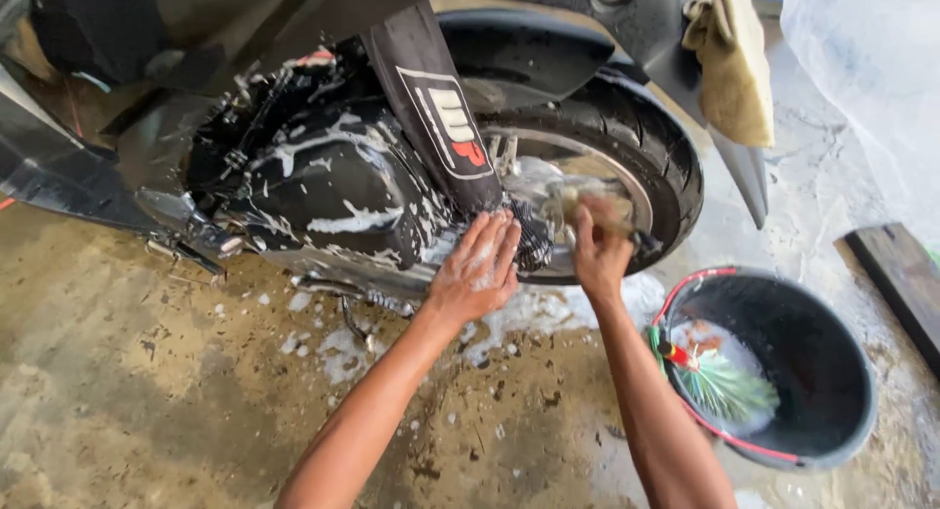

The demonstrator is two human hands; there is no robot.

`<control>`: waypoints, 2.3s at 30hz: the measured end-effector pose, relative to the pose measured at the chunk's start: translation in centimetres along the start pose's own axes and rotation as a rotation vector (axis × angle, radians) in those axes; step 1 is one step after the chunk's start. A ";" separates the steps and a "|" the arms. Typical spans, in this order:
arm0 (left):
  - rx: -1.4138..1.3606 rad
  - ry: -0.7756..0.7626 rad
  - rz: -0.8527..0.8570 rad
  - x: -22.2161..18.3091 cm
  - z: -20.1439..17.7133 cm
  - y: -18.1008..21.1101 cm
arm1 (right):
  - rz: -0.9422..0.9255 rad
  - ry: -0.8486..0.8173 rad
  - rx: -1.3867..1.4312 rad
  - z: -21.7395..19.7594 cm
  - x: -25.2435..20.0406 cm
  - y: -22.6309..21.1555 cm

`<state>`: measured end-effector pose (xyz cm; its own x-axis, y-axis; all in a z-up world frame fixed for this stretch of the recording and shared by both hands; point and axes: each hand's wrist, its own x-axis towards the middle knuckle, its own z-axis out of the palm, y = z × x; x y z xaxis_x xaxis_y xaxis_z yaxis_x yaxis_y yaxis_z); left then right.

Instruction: The person scrubs the front wheel and tire of a motorcycle using a brush and a sponge. They repeatedly dip the tools into a bucket of soapy water to clean the wheel spokes, rim, and tire surface.

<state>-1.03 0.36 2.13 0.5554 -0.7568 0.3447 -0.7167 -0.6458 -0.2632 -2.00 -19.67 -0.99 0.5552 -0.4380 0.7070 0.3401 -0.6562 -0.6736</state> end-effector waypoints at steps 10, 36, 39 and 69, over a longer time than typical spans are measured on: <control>-0.027 0.067 0.008 -0.1 1.0 0.2 | 0.292 0.082 0.291 -0.3 -0.7 -1.2; -0.016 0.364 -0.039 -0.7 1.4 2.5 | 0.290 -0.405 -0.096 -4.7 -1.9 -1.0; -0.097 0.463 -0.043 0.2 0.9 4.9 | 0.259 -0.738 -0.094 -6.8 0.8 -1.5; -1.081 -0.928 -0.050 11.1 16.8 26.0 | 0.918 -1.166 -0.724 -29.1 -12.0 30.4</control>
<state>-6.46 -26.52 -16.01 0.3574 -0.7992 -0.4832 -0.4178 -0.5995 0.6826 -20.40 -52.19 -23.65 0.7071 -0.3684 -0.6036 -0.6200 -0.7334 -0.2787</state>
